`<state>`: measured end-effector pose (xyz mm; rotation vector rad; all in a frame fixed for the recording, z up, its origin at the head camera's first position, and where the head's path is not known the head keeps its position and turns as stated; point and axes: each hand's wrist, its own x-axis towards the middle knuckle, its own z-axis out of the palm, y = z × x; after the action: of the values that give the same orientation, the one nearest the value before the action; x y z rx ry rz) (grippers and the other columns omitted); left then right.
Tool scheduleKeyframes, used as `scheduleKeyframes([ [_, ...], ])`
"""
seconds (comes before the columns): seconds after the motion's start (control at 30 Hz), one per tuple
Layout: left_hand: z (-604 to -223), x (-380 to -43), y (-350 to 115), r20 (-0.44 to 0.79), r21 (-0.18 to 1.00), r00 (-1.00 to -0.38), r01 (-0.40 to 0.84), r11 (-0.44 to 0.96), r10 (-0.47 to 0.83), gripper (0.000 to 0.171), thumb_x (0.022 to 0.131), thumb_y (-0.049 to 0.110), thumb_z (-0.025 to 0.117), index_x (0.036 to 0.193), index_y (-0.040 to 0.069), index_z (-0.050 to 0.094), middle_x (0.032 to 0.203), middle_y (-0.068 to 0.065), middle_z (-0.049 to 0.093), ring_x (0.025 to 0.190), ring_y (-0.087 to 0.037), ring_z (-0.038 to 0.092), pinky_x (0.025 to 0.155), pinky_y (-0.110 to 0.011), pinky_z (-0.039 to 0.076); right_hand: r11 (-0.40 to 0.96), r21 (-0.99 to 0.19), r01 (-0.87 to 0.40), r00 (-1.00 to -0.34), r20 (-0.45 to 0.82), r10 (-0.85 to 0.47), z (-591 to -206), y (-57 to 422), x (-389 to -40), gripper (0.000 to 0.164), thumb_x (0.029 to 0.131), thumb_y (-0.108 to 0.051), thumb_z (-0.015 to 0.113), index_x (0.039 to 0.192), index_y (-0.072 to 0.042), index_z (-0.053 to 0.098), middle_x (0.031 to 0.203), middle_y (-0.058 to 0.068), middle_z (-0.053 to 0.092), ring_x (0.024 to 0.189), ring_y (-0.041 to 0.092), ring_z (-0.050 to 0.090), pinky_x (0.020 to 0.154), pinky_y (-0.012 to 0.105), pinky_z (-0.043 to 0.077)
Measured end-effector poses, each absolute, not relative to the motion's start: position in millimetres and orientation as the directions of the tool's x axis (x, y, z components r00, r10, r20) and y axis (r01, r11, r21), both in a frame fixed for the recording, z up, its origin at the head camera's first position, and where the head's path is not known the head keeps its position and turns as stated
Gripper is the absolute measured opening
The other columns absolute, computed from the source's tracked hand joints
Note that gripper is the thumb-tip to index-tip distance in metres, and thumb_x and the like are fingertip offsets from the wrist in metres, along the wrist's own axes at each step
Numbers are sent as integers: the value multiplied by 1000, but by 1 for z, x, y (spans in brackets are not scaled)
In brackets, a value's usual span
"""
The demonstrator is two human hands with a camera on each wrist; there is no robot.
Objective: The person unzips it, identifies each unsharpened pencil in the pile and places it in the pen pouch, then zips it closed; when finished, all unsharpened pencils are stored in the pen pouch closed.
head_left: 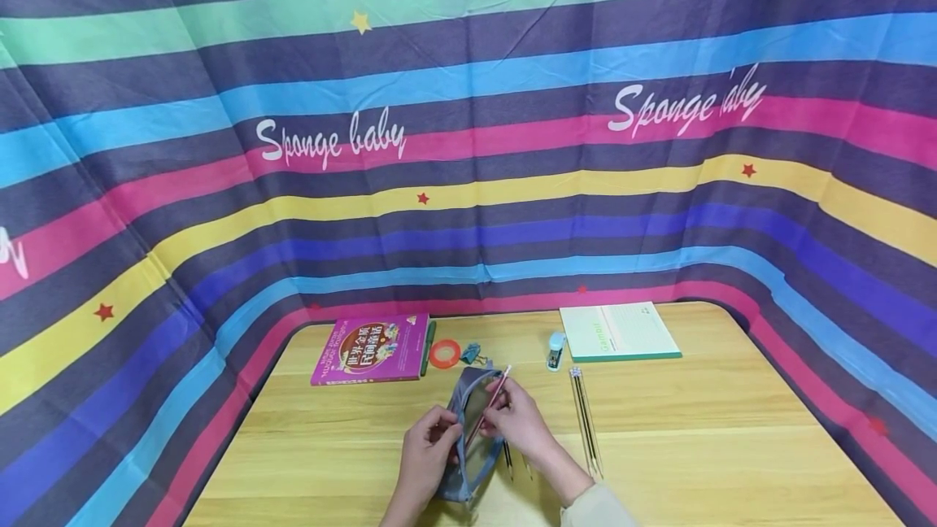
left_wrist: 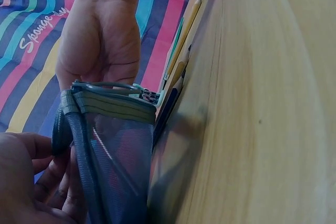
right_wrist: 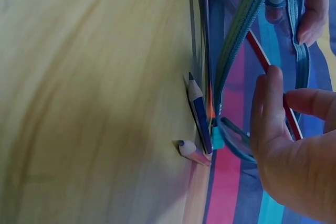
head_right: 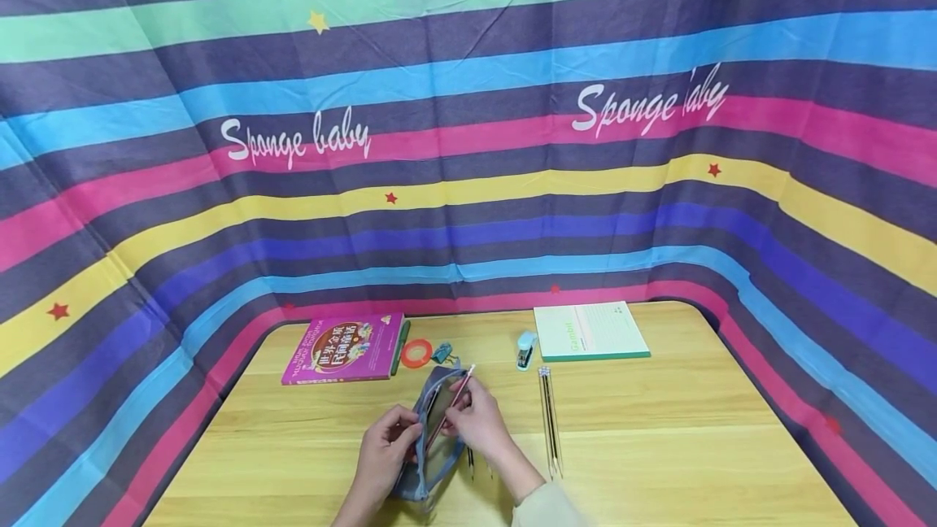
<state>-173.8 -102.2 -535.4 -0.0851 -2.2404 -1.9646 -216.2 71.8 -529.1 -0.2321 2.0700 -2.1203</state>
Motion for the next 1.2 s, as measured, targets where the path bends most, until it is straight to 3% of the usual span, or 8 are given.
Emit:
scheduleKeyframes([
  [0.43,-533,-178,-103,148,979,-988,142,146,-33,7,92,1,71,96,-4,68,82,-11,66,57,-6,57,49,-23,57,-27,-999,-28,-966,34,-256,-527,68,-219,41,90,11,60,129,11,47,86,10,57,65,17,67,66,37,66],
  [0.9,-535,-177,-104,115,974,-993,112,195,-8,12,93,6,70,98,-5,66,78,-2,63,58,-7,59,51,-24,58,12,-999,34,-957,-36,-287,-529,69,-215,38,94,6,61,129,8,49,93,12,59,74,20,69,71,41,66],
  [1.2,-538,-175,-108,49,978,-999,50,204,8,12,93,6,68,101,-3,66,84,-5,64,63,-10,60,54,-25,59,37,-998,53,-956,-61,-288,-537,69,-214,38,94,3,64,129,6,51,90,10,61,75,21,70,66,38,65],
])
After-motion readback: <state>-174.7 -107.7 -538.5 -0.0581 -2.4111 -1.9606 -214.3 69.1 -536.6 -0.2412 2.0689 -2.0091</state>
